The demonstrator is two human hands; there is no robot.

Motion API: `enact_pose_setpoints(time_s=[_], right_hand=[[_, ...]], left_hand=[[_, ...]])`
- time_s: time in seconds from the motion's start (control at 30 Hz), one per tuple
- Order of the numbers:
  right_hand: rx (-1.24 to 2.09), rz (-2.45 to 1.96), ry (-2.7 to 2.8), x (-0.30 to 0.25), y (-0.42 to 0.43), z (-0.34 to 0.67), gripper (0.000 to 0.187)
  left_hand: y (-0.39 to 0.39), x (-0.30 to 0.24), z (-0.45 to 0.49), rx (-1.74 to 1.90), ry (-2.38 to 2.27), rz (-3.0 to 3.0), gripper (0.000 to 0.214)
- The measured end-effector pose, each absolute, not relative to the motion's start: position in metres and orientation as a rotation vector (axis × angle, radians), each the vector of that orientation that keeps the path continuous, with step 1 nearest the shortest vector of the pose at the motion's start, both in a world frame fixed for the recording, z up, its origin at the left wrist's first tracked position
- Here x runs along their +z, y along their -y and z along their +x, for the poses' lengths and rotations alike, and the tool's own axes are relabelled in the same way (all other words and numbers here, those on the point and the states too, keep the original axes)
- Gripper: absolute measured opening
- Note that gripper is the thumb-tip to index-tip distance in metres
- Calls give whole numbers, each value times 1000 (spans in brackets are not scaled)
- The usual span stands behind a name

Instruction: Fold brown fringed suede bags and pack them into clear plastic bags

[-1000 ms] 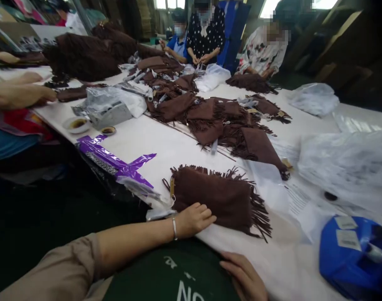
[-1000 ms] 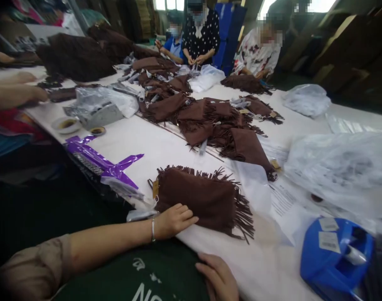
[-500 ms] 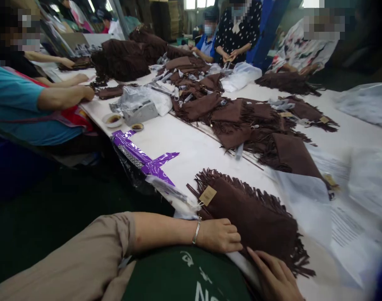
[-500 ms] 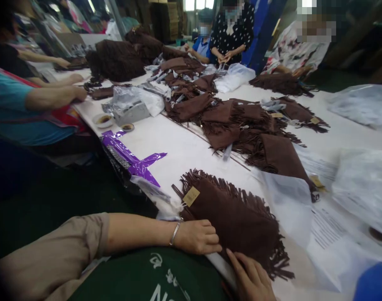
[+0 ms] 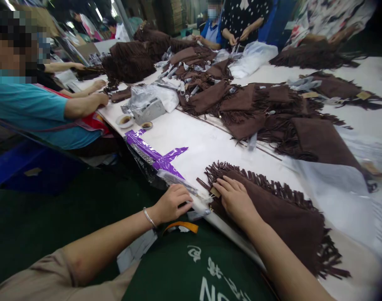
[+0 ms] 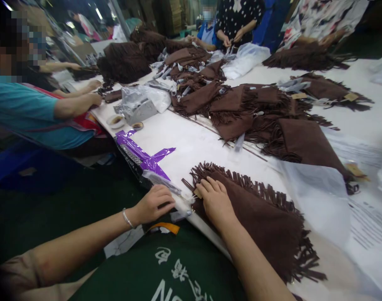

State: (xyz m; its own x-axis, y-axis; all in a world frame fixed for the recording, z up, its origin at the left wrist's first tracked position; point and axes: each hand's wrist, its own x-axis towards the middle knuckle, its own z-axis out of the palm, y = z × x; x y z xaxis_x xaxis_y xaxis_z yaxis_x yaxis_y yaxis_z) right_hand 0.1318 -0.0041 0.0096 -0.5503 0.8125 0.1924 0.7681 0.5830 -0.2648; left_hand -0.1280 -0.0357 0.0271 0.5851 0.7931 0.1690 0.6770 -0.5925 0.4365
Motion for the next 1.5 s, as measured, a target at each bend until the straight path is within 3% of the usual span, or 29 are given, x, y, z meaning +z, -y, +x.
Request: enact_pose_setpoints(time_s=[0.17, 0.3, 0.43, 0.6, 0.8, 0.97, 1.07, 1.17, 1.3, 1.4, 1.5], right_hand=[[70, -1208, 2541, 18, 3, 132, 22], [13, -1230, 2552, 41, 31, 146, 30], [-22, -1212, 2480, 48, 47, 155, 32], [39, -1157, 2426, 37, 64, 157, 34], [109, -1094, 2425, 9, 99, 152, 32], [130, -1068, 2357, 12, 97, 160, 31], [109, -1098, 2333, 19, 89, 168, 31], [88, -1185, 2362, 24, 84, 175, 31], [-15, -1180, 2424, 30, 71, 181, 38], [-93, -1161, 2489, 27, 53, 185, 46], [-61, -1314, 2556, 12, 40, 189, 41]], left_hand=[[58, 14, -95, 366, -1271, 2323, 21], [56, 11, -71, 193, -1383, 1781, 24], [58, 9, -49, 208, -1210, 1152, 39], [75, -2, -30, 298, -1146, 910, 55], [65, 12, -75, 173, -1198, 1191, 51], [26, 33, -128, 559, -1511, 2287, 23], [8, 35, -137, 328, -1385, 2713, 22], [10, 43, -135, 146, -1371, 2741, 13], [34, 61, -131, -71, -1469, 2149, 18], [52, 57, -120, -106, -1214, 1452, 35], [61, 36, -97, -41, -1002, 981, 42]])
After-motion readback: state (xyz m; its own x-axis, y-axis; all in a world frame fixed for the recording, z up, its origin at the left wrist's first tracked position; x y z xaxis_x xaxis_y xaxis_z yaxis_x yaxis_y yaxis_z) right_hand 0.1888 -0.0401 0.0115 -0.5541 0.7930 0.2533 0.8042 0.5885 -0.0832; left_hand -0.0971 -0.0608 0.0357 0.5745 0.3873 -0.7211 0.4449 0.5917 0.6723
